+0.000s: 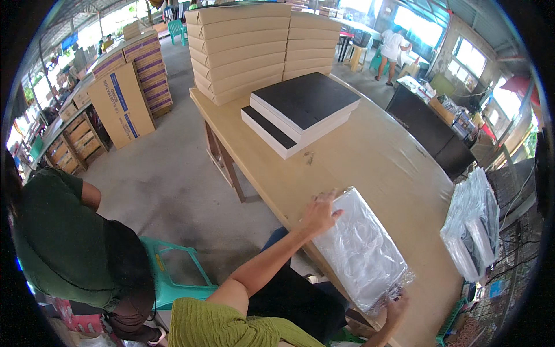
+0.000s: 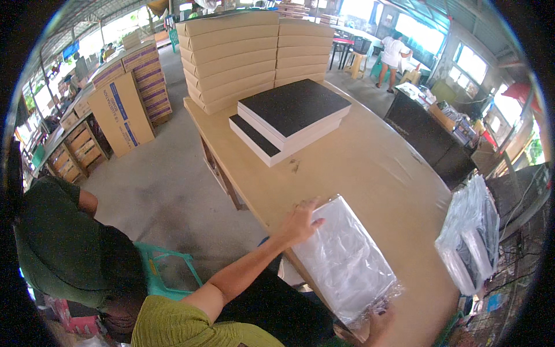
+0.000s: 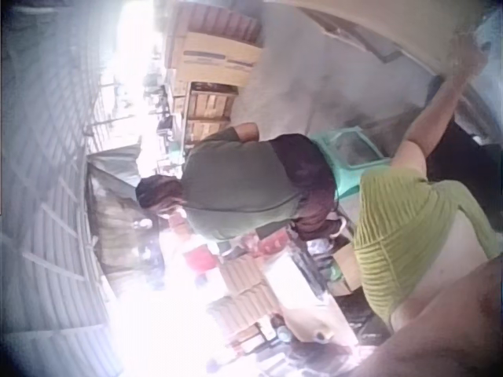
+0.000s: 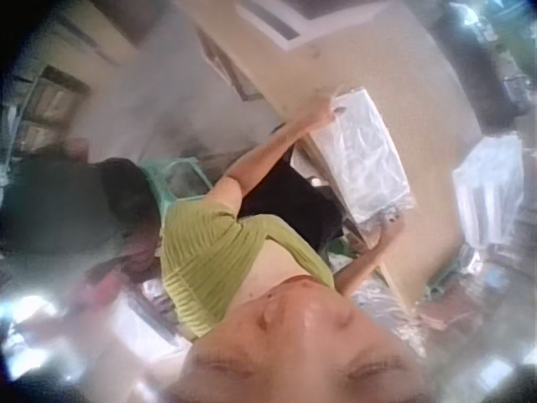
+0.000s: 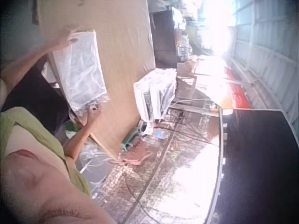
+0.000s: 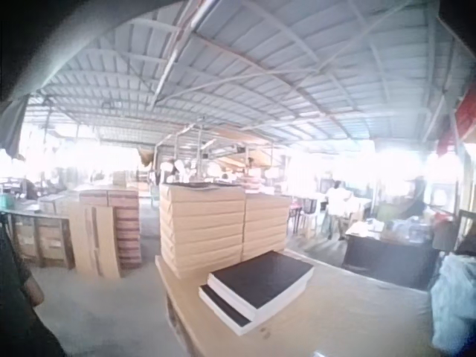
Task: The person prepares plastic bags and then places large black foam boards into them one by one.
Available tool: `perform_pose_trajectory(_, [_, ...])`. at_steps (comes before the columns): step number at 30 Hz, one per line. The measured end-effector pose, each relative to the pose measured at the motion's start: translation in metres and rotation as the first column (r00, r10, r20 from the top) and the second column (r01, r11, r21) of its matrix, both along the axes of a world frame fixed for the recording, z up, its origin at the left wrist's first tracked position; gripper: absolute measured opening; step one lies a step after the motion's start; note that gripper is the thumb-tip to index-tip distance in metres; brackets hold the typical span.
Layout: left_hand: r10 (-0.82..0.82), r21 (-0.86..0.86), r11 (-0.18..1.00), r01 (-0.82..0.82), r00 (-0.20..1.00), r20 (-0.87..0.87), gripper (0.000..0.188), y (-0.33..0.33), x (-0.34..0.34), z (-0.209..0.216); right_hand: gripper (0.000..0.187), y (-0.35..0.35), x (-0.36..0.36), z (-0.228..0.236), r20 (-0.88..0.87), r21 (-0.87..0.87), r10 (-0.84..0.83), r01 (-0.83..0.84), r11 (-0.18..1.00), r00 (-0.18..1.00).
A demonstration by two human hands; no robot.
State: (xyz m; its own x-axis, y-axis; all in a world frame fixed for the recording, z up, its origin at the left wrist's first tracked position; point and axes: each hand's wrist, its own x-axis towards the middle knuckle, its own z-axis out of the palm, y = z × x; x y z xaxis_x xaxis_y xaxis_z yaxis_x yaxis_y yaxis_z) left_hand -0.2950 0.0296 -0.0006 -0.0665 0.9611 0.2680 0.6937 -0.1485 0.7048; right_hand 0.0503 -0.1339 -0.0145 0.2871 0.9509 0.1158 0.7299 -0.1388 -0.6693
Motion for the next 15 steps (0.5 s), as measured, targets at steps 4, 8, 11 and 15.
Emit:
perform_pose_trajectory(4, [-0.045, -0.222, 0.974, 0.05, 0.999, 0.026, 0.046, 0.02, -0.005, -0.004, 0.031, 0.016, -0.015, 0.013, 0.15, -0.051, -0.116, 0.125, 0.991, 0.982])
perform_pose_trajectory(8, [-0.164, -0.298, 0.941, 0.156, 0.986, -0.001, 0.035, 0.023, -0.011, -0.006, 0.027, 0.031, -0.022, 0.006, 0.28, -0.036, -0.153, 0.17, 0.985, 0.948])
perform_pose_trajectory(11, [-0.229, -0.218, 0.936, 0.275, 0.949, 0.216, 0.028, 0.01, -0.017, 0.004, 0.024, 0.035, 0.011, -0.03, 0.053, 0.134, -0.114, 0.106, 0.985, 0.992])
perform_pose_trajectory(15, [-0.101, -0.146, 0.969, 0.201, 0.856, 0.507, 0.024, 0.006, -0.023, -0.035, 0.03, 0.04, 0.007, -0.011, -0.123, -0.222, -0.058, 0.029, 0.975, 0.991])
